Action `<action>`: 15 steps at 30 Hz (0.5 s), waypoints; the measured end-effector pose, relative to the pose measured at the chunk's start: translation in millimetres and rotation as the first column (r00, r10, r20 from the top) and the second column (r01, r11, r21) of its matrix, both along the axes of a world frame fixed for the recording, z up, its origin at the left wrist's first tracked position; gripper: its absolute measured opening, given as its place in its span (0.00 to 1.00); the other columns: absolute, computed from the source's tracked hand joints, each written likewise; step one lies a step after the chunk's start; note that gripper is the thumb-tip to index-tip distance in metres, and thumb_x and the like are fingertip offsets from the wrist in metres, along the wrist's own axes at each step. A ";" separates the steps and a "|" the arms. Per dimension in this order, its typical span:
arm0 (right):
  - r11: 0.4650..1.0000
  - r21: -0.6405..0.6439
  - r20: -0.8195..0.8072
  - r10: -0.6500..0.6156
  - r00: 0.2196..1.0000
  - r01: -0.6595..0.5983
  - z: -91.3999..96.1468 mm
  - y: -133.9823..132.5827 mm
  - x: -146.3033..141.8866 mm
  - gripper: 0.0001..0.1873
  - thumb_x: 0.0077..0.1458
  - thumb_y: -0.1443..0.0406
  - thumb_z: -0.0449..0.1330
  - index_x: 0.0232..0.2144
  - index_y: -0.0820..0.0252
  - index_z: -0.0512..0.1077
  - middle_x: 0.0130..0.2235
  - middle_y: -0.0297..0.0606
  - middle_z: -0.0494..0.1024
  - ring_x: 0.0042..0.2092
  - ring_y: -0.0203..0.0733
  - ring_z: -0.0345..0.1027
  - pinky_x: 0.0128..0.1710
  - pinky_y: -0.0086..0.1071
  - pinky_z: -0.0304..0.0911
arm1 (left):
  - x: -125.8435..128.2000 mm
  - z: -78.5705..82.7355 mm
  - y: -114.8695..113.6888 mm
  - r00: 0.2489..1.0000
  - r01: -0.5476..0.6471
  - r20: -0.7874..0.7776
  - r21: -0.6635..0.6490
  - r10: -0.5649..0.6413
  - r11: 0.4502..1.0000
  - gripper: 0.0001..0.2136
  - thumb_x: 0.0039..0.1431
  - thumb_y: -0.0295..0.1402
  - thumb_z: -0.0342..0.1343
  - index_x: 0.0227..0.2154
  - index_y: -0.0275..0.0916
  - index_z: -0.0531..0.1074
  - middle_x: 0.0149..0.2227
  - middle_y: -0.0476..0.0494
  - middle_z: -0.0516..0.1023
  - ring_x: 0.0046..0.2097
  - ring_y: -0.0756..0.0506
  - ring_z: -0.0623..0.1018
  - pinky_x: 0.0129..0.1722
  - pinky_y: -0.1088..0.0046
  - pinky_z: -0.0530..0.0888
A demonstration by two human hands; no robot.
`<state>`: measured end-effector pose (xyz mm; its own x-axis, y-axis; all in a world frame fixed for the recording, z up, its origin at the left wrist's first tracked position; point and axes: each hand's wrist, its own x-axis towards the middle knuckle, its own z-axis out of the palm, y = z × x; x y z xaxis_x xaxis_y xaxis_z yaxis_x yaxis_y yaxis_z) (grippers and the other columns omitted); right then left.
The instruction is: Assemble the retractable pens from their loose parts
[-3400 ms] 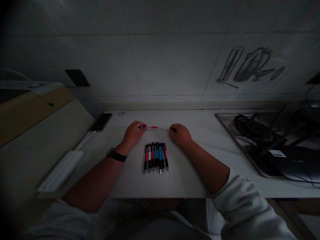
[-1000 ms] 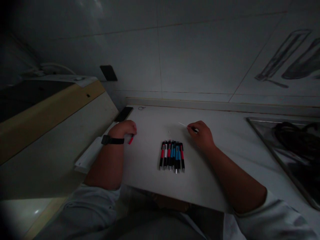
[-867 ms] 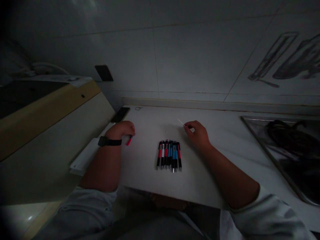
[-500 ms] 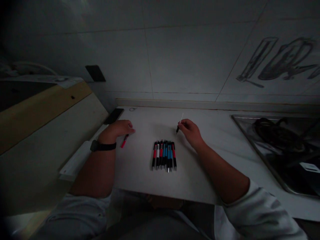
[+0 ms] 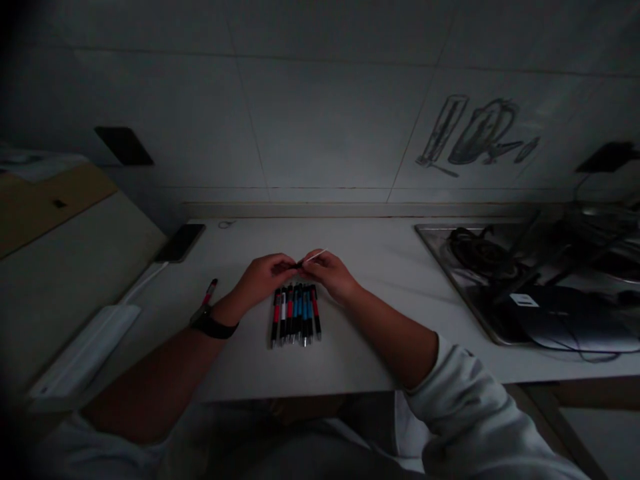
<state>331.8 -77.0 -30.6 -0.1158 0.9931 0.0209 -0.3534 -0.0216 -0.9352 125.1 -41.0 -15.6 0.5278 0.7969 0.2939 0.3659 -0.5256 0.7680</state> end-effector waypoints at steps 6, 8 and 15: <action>0.994 0.019 -0.029 -0.111 0.993 0.111 -4.6 8.4 8.4 0.20 0.46 0.53 0.76 0.35 0.54 0.74 0.40 0.35 0.82 0.41 0.40 0.77 0.51 0.42 0.73 | -4.6 -4.7 6.5 0.998 -0.038 -0.059 0.008 0.038 0.999 0.06 0.62 0.37 0.64 0.38 0.42 0.78 0.39 0.45 0.84 0.40 0.45 0.82 0.42 0.67 0.76; 0.988 0.021 -0.032 -0.150 0.988 0.151 -5.5 11.3 11.9 0.20 0.47 0.54 0.76 0.35 0.54 0.73 0.40 0.34 0.82 0.41 0.40 0.77 0.52 0.42 0.73 | -6.1 -5.8 8.2 0.995 -0.057 -0.079 0.021 0.059 0.998 0.06 0.62 0.37 0.64 0.38 0.42 0.77 0.39 0.45 0.83 0.39 0.45 0.81 0.41 0.67 0.76; 0.984 0.019 0.035 -0.180 0.983 0.179 0.1 9.1 10.9 0.19 0.46 0.53 0.75 0.35 0.54 0.73 0.41 0.36 0.83 0.42 0.42 0.77 0.46 0.39 0.73 | -3.1 0.0 6.3 0.988 -0.132 0.079 -0.011 0.133 0.991 0.07 0.59 0.35 0.64 0.37 0.41 0.73 0.38 0.46 0.80 0.40 0.46 0.80 0.43 0.68 0.76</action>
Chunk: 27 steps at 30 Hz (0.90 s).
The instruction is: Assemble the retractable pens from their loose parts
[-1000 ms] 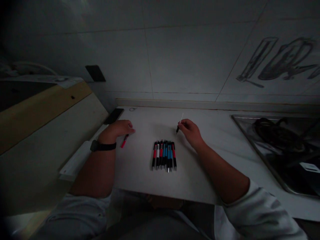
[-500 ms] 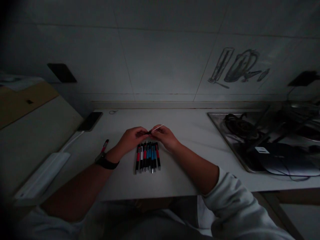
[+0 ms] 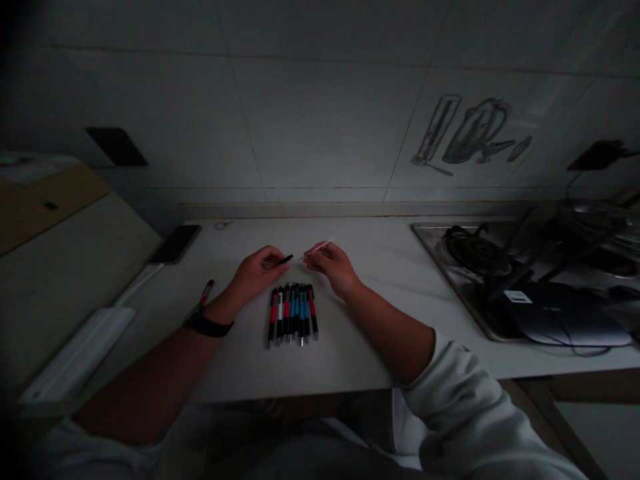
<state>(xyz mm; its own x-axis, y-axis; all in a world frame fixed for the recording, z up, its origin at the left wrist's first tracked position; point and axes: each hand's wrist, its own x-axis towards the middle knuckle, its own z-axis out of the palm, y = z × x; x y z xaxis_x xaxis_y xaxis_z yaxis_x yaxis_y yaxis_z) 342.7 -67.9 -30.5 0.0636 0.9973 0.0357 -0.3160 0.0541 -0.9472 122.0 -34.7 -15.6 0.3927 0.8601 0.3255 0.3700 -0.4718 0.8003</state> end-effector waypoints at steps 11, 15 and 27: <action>0.996 0.013 0.046 0.088 0.995 -0.088 0.1 -8.2 -11.8 0.18 0.45 0.54 0.76 0.34 0.55 0.76 0.37 0.35 0.82 0.42 0.42 0.76 0.47 0.40 0.72 | 8.7 -6.3 -1.2 0.984 0.066 0.175 -0.119 -0.044 0.991 0.11 0.55 0.37 0.66 0.35 0.40 0.70 0.35 0.48 0.77 0.38 0.47 0.78 0.41 0.70 0.75; 0.998 0.044 0.013 0.048 0.999 -0.049 3.6 -2.6 -3.4 0.19 0.47 0.52 0.75 0.35 0.52 0.74 0.42 0.35 0.82 0.44 0.42 0.76 0.49 0.42 0.72 | 5.7 -6.8 2.4 0.984 0.053 0.177 -0.111 -0.032 0.992 0.10 0.55 0.35 0.65 0.34 0.40 0.70 0.34 0.48 0.77 0.36 0.48 0.77 0.39 0.71 0.74; 0.959 0.126 0.929 -0.204 0.310 0.253 -8.0 41.7 99.9 0.16 0.59 0.64 0.62 0.49 0.55 0.74 0.35 0.37 0.80 0.37 0.43 0.73 0.43 0.37 0.66 | 1.1 -19.7 11.8 0.990 -0.005 0.141 -0.093 0.018 0.996 0.10 0.56 0.37 0.65 0.36 0.40 0.72 0.37 0.45 0.79 0.39 0.46 0.79 0.42 0.68 0.76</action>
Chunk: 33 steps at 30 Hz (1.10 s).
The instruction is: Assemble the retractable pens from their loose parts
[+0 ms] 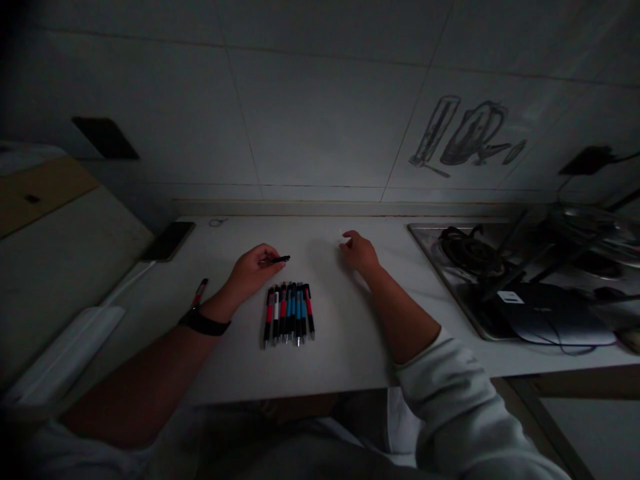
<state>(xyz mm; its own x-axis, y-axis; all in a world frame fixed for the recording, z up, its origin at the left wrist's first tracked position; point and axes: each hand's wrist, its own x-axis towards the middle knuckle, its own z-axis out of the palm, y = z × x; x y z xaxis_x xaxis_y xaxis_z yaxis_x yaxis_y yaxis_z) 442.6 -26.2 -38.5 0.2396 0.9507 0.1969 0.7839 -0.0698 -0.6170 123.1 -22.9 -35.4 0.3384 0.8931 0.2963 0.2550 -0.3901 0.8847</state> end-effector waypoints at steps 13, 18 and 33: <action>0.997 -0.074 0.364 0.032 0.931 -0.006 -10.6 8.7 -7.9 0.19 0.64 0.60 0.58 0.55 0.52 0.78 0.48 0.44 0.82 0.49 0.48 0.75 0.50 0.36 0.66 | -0.1 -4.2 2.7 0.999 0.006 0.042 0.020 -0.006 1.000 0.09 0.56 0.36 0.66 0.36 0.40 0.73 0.35 0.46 0.79 0.38 0.46 0.78 0.40 0.68 0.75; 0.995 -0.093 0.404 0.064 0.913 -0.029 -11.5 8.8 -8.8 0.19 0.65 0.59 0.58 0.53 0.54 0.81 0.51 0.47 0.80 0.50 0.50 0.74 0.50 0.36 0.66 | 0.4 -2.8 1.9 0.999 0.000 0.045 -0.003 0.000 1.000 0.10 0.54 0.36 0.67 0.35 0.40 0.73 0.36 0.46 0.79 0.38 0.46 0.79 0.40 0.69 0.75; 0.886 0.363 0.123 0.262 0.957 -0.289 15.3 -17.6 -44.5 0.15 0.62 0.63 0.61 0.50 0.57 0.75 0.46 0.43 0.81 0.47 0.47 0.74 0.51 0.42 0.67 | 5.1 10.1 -1.8 0.960 0.055 0.279 -0.149 -0.011 0.987 0.14 0.51 0.36 0.70 0.35 0.40 0.72 0.34 0.48 0.78 0.37 0.48 0.77 0.39 0.71 0.71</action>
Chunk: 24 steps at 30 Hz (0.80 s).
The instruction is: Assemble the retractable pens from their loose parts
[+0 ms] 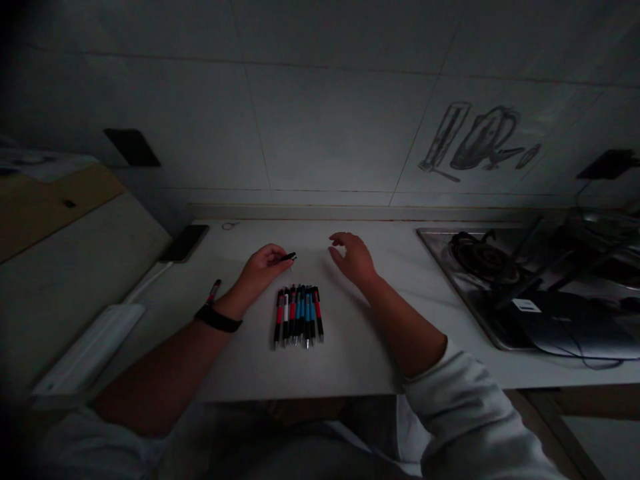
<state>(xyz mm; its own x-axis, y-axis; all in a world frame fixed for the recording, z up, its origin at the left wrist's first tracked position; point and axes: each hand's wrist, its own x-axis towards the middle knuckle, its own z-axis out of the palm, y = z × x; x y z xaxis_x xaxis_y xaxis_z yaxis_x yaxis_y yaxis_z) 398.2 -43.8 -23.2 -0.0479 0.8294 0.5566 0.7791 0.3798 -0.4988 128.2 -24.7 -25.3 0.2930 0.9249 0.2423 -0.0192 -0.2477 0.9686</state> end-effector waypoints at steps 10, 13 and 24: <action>0.939 -0.065 -0.393 0.287 0.874 -0.337 17.8 -7.0 -78.8 0.08 0.61 0.57 0.62 0.37 0.55 0.76 0.38 0.36 0.82 0.40 0.40 0.76 0.43 0.35 0.69 | 1.2 1.7 -1.2 0.991 0.004 0.132 0.009 -0.005 1.000 0.14 0.51 0.37 0.71 0.37 0.40 0.73 0.36 0.47 0.79 0.40 0.47 0.78 0.43 0.70 0.72; 0.950 -0.061 -0.370 0.265 0.890 -0.307 33.5 17.8 -61.6 0.10 0.61 0.56 0.63 0.37 0.55 0.77 0.37 0.36 0.82 0.39 0.41 0.75 0.43 0.35 0.69 | 1.1 3.8 -0.6 0.983 -0.058 0.176 0.011 0.055 0.998 0.13 0.55 0.39 0.69 0.38 0.39 0.73 0.41 0.44 0.81 0.44 0.45 0.79 0.47 0.68 0.72; 0.968 -0.233 0.346 -0.008 0.938 0.094 -3.5 83.4 1.7 0.07 0.61 0.66 0.63 0.40 0.54 0.82 0.48 0.44 0.79 0.52 0.50 0.70 0.55 0.43 0.64 | -1.3 -4.0 7.5 0.981 -0.151 0.120 -0.017 0.152 0.988 0.13 0.58 0.41 0.66 0.40 0.40 0.74 0.39 0.46 0.78 0.41 0.47 0.77 0.47 0.67 0.73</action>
<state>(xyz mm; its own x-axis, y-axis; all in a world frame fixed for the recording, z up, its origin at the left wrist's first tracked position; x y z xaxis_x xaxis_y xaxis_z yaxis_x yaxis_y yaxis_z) 399.9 39.7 -26.7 -0.1522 0.9431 0.2957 0.9326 0.2361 -0.2729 126.9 -17.3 -29.3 0.1188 0.9583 0.2598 -0.0989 -0.2489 0.9635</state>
